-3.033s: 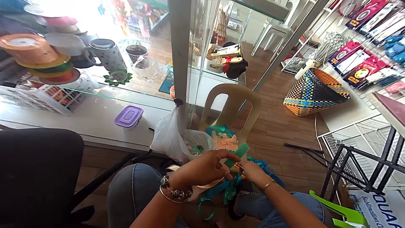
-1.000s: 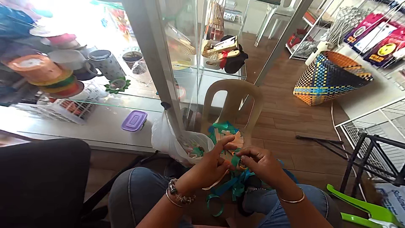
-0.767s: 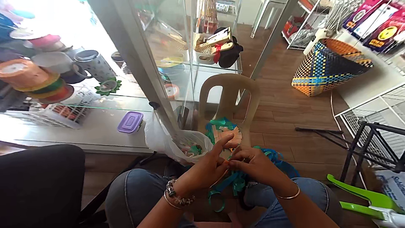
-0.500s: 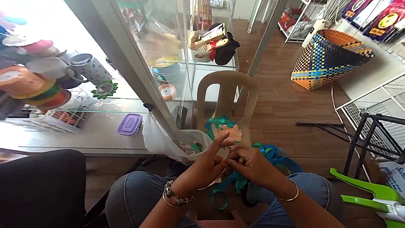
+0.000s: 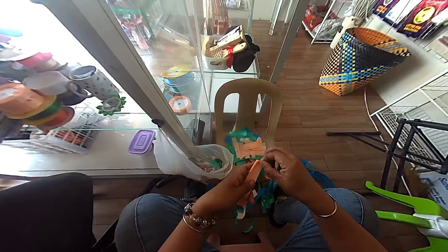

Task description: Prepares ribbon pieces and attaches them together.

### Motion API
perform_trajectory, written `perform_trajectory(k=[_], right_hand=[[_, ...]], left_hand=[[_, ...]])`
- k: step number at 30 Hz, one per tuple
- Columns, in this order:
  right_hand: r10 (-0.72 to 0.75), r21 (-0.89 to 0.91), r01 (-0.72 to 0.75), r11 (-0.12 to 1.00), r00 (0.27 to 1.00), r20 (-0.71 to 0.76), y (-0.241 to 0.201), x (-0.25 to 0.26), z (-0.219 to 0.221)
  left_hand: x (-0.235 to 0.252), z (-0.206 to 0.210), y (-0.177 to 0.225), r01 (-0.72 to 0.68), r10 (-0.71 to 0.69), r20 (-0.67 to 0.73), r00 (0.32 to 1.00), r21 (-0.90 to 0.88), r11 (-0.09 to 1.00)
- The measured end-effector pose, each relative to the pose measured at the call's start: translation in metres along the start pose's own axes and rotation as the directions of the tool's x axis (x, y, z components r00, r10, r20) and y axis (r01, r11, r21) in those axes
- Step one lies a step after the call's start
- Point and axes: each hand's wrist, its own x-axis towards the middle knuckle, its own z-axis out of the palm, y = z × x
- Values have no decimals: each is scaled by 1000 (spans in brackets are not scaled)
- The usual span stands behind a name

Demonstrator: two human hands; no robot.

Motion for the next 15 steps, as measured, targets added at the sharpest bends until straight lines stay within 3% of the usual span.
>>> perform_trajectory(k=[3, 9, 12, 15], right_hand=[[29, -15, -29, 999, 1000, -13, 4, 1, -5], [60, 50, -56, 997, 994, -91, 9, 4, -7], [112, 354, -65, 933, 987, -115, 3, 3, -17], [125, 748, -101, 656, 992, 24, -7, 2, -23]], left_hand=[[3, 4, -3, 24, -24, -5, 1000, -14, 1000], [5, 6, -1, 95, -93, -211, 973, 2, 995], [5, 5, 2, 134, -142, -292, 946, -49, 990], [4, 4, 3, 120, -135, -319, 938, -65, 991]])
